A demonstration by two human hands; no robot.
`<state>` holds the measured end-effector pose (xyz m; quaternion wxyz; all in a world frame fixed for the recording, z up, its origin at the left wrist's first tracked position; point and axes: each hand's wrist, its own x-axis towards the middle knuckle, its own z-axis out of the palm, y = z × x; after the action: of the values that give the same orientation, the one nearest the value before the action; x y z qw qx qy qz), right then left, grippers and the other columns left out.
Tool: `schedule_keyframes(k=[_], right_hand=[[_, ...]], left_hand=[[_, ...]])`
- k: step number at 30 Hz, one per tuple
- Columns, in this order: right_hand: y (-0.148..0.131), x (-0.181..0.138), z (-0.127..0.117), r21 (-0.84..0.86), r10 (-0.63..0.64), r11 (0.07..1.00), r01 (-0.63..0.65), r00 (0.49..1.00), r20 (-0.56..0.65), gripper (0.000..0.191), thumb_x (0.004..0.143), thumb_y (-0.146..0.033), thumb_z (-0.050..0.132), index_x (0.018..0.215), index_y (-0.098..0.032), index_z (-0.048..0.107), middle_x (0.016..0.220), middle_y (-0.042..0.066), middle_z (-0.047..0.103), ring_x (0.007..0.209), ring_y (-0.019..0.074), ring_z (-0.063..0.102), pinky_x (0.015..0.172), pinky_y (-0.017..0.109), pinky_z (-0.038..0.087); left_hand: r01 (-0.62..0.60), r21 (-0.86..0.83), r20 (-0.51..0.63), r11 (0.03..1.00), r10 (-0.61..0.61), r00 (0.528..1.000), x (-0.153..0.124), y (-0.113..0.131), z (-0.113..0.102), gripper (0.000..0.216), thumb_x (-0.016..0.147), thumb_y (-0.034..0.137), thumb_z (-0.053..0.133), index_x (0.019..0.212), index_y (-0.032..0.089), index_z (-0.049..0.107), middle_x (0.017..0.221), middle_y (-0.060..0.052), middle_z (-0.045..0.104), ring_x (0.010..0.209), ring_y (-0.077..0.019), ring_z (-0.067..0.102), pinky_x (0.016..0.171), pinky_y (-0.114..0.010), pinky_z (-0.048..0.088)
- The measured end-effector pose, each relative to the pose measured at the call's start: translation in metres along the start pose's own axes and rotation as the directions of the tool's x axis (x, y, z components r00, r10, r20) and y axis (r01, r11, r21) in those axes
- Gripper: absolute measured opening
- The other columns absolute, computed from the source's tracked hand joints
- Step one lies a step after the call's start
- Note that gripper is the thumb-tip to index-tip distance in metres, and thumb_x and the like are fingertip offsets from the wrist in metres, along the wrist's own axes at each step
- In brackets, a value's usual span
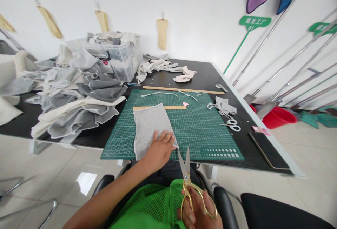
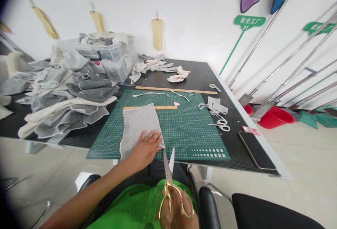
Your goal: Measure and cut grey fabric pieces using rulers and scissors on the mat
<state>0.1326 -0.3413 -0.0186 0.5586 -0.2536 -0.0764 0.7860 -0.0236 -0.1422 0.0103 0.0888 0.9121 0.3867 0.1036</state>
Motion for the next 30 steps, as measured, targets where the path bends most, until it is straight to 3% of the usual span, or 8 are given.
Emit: schedule_keyframes(k=[6,13,24,30], right_hand=[[-0.001,0.009,0.005,-0.009,-0.033,0.999,0.034,0.998,0.048,0.059,0.088,-0.072,0.054,0.107,-0.020,0.073,0.056,-0.002,0.054,0.038,0.0106,0.040,0.055,0.029,0.035],[0.000,0.003,0.003,-0.013,0.008,1.000,-0.008,1.000,0.004,0.057,0.085,-0.071,0.058,0.106,-0.021,0.074,0.056,-0.003,0.053,0.040,0.0111,0.039,0.058,0.030,0.037],[-0.008,0.017,0.010,-0.059,-0.025,0.998,0.029,0.997,0.079,0.059,0.091,-0.069,0.048,0.107,-0.018,0.071,0.056,-0.004,0.051,0.037,0.0083,0.037,0.054,0.028,0.033],[-0.011,0.030,0.003,0.007,0.008,1.000,-0.008,1.000,0.000,0.045,0.087,-0.059,0.065,0.106,-0.019,0.070,0.060,-0.004,0.054,0.044,0.0086,0.039,0.055,0.026,0.032]], left_hand=[[-0.020,0.068,-0.034,0.997,0.022,0.999,-0.001,0.001,0.005,0.048,0.106,0.045,0.032,0.145,0.023,0.049,0.157,-0.006,0.045,0.149,-0.0307,0.032,0.123,-0.062,0.017],[-0.039,0.103,-0.025,0.994,0.042,0.999,-0.002,0.001,0.002,0.050,0.106,0.045,0.031,0.147,0.021,0.047,0.157,-0.007,0.045,0.150,-0.0299,0.031,0.123,-0.062,0.020],[-0.043,0.113,-0.040,0.993,0.048,0.998,-0.003,0.001,0.002,0.051,0.107,0.044,0.029,0.149,0.020,0.044,0.157,-0.008,0.044,0.150,-0.0302,0.029,0.124,-0.060,0.017],[-0.072,0.089,-0.038,0.993,0.076,0.996,-0.004,-0.001,0.000,0.055,0.106,0.048,0.030,0.150,0.018,0.042,0.158,-0.010,0.043,0.151,-0.0296,0.028,0.125,-0.058,0.016]])
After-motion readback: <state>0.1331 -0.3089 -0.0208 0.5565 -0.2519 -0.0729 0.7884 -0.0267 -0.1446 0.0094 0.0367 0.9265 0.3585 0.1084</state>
